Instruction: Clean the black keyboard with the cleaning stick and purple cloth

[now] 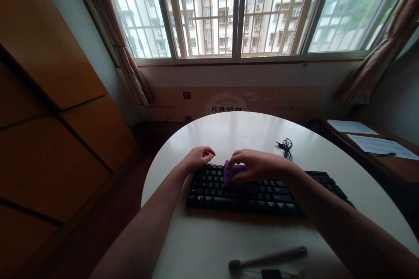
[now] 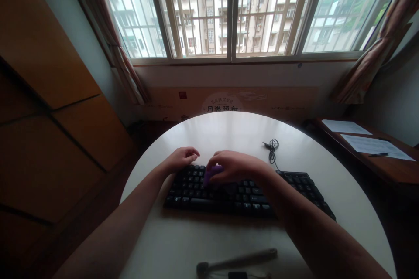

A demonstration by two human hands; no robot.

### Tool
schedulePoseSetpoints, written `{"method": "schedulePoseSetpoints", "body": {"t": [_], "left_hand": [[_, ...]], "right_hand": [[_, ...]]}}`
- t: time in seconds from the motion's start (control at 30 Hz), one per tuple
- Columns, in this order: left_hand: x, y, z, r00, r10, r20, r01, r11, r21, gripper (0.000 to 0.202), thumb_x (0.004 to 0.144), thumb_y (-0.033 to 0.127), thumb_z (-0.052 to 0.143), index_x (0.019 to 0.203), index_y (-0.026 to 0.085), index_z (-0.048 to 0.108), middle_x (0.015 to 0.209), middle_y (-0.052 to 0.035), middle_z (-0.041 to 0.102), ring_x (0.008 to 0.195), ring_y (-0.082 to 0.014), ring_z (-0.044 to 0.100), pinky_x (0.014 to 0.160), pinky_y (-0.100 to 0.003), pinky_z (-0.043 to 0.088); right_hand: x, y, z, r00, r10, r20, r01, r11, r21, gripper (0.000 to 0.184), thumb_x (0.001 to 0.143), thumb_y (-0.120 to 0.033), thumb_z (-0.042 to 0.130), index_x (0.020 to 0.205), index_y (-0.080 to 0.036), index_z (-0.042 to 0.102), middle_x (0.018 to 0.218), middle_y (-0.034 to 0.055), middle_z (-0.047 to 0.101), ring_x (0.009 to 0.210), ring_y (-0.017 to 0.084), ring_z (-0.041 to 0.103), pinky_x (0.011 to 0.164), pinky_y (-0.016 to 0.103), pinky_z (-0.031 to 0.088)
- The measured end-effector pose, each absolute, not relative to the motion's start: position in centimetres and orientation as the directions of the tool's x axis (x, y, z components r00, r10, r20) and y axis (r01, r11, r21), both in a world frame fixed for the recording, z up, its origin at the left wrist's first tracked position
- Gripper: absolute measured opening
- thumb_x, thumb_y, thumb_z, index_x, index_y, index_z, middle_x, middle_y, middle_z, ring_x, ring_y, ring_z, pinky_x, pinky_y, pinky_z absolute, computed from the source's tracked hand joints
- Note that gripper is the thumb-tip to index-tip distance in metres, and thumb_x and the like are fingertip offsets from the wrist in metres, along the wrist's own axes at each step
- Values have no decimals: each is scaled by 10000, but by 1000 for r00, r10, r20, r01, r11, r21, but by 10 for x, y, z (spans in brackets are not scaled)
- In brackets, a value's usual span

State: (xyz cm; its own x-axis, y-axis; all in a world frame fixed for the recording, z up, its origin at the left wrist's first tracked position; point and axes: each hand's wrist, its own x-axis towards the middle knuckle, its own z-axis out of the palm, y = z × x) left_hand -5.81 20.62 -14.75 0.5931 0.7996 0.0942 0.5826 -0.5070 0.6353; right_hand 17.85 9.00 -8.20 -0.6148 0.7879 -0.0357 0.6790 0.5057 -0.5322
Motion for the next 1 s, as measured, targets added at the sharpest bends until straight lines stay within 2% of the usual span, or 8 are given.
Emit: {"method": "schedulePoseSetpoints", "body": {"t": [0.17,0.33,0.5,0.6,0.7,0.77,0.87,1.0], "left_hand": [[-60,203,-143,651,757,60,544,-520,658,310,798,399,573,966,180,713,847,-44,699,771,-196,632,679,-274,477],[-60,194,-132,750,661,-3,488,-550,678,366,821,466,577,1006,177,703,906,-58,701,866,-216,634,746,-287,482],[-58,191,-128,759,650,-36,494,-540,681,371,825,459,581,1039,178,695,932,-65,693,883,-220,631,766,-296,481],[-58,191,-129,759,650,-40,497,-538,681,369,827,446,580,1047,173,696,924,-67,688,881,-220,632,774,-299,481],[-57,191,-130,757,652,-40,503,-544,671,359,827,432,581,1044,170,697,921,-68,687,879,-220,631,771,-297,482],[-57,191,-130,757,652,-38,503,-545,670,356,828,431,584,1046,173,696,925,-68,687,883,-220,630,768,-294,483],[-58,191,-130,761,648,-34,495,-546,676,356,827,439,592,1043,175,696,916,-64,686,878,-216,630,758,-288,484],[-58,190,-130,792,608,-47,463,-550,695,369,816,462,615,1035,178,699,898,-54,686,853,-205,629,721,-268,479]], "right_hand": [[156,90,-102,-650,754,97,686,637,-352,250,733,-301,708,971,-224,714,962,50,658,866,191,587,747,277,439],[160,92,-103,-630,768,111,684,617,-388,226,750,-117,564,876,-217,722,926,33,677,794,156,602,715,247,433],[179,93,-77,-526,847,78,605,438,-665,193,744,-123,519,874,-169,653,865,39,673,769,160,592,704,255,441],[192,95,-68,-481,874,67,359,266,-895,133,785,-181,475,858,-157,584,883,57,650,804,175,584,693,265,449],[196,100,-74,-464,885,24,143,102,-984,149,805,-235,471,892,-162,567,877,54,622,771,162,568,641,239,439],[192,104,-83,-470,882,-35,184,59,-981,180,799,-245,482,907,-162,600,833,38,607,711,141,545,598,219,420],[182,108,-95,-539,828,-154,431,113,-895,260,782,-211,488,947,-154,680,781,19,616,647,119,520,576,212,399],[169,107,-100,-634,763,-127,520,298,-801,388,730,-137,542,1088,-182,683,964,19,671,780,138,584,681,221,435]]}}
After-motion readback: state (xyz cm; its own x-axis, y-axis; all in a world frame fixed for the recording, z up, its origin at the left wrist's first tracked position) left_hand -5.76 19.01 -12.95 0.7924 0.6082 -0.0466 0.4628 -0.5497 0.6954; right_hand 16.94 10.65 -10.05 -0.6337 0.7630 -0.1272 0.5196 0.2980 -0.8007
